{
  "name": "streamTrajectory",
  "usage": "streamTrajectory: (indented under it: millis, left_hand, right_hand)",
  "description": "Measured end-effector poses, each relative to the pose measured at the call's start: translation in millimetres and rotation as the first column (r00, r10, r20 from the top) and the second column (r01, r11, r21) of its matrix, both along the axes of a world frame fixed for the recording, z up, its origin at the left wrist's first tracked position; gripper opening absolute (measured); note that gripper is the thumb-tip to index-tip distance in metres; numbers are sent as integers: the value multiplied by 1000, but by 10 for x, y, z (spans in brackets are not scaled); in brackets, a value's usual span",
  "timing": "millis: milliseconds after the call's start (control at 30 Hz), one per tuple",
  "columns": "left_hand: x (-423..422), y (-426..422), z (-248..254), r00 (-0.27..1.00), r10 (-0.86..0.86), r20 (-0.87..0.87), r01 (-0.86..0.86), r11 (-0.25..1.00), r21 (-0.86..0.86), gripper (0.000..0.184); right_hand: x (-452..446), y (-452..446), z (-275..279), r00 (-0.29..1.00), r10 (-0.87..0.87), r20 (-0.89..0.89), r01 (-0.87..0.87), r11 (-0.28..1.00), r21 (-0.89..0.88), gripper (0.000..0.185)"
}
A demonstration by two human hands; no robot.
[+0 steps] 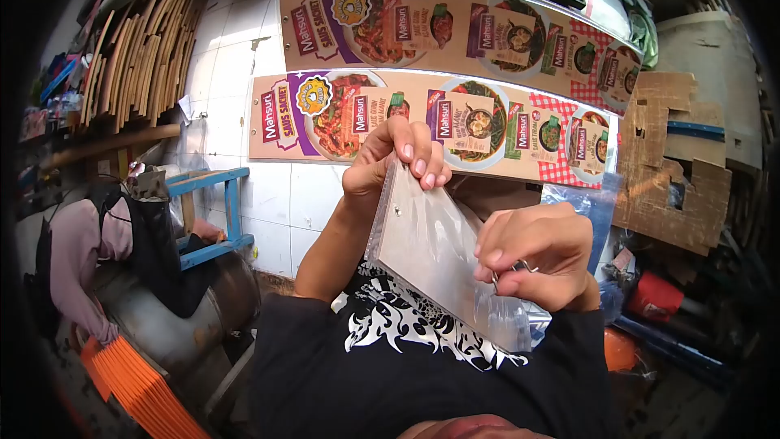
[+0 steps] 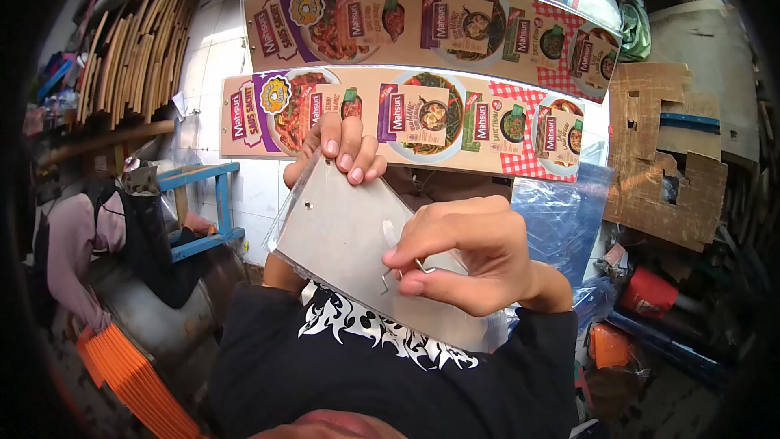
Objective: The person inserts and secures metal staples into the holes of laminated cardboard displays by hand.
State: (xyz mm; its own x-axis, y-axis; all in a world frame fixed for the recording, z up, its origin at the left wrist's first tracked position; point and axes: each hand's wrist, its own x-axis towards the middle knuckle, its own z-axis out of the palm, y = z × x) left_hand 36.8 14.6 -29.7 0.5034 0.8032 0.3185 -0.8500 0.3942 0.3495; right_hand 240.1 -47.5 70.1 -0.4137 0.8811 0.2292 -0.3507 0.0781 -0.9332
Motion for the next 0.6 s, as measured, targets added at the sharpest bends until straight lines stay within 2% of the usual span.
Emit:
streamTrajectory:
  millis: [67, 100, 167, 200, 267, 300, 367, 600]
  left_hand:
    - [30, -13, 25, 997, -34, 74, 35, 999, -10, 12]
    - [48, -38, 24, 997, -35, 62, 36, 999, -18, 12]
    - [81, -64, 28, 987, -17, 161, 31, 996, -87, 14]
    - [76, -48, 9, 986, -23, 162, 35, 997, -75, 15]
    - [93, -63, 8, 980, -37, 193, 54, 995, -84, 14]
    - [108, -77, 5, 972, -43, 231, 66, 994, -92, 14]
    - [138, -99, 22, 968, -46, 246, 72, 993, -97, 14]
    - [170, -108, 27, 964, -28, 265, 59, 992, -108, 15]
  right_hand:
    - [-212, -7, -138, 966, -256, 35, 251, 963, 101, 24]
    - [-310, 10, -209, 944, -328, -45, 330, 941, 69, 26]
    - [-502, -11, -222, 870, -492, 9, 492, 870, -3, 27]
    - [-535, -5, -225, 867, -498, 3, 498, 867, -9, 27]
    - [-568, 27, -228, 804, -561, 197, 518, 824, 228, 25]
    - [-569, 34, -232, 804, -562, 197, 520, 823, 227, 25]
    - [-569, 46, -237, 753, -596, 277, 504, 794, 340, 24]
    - [-626, 62, -225, 679, -668, 306, 490, 722, 488, 23]
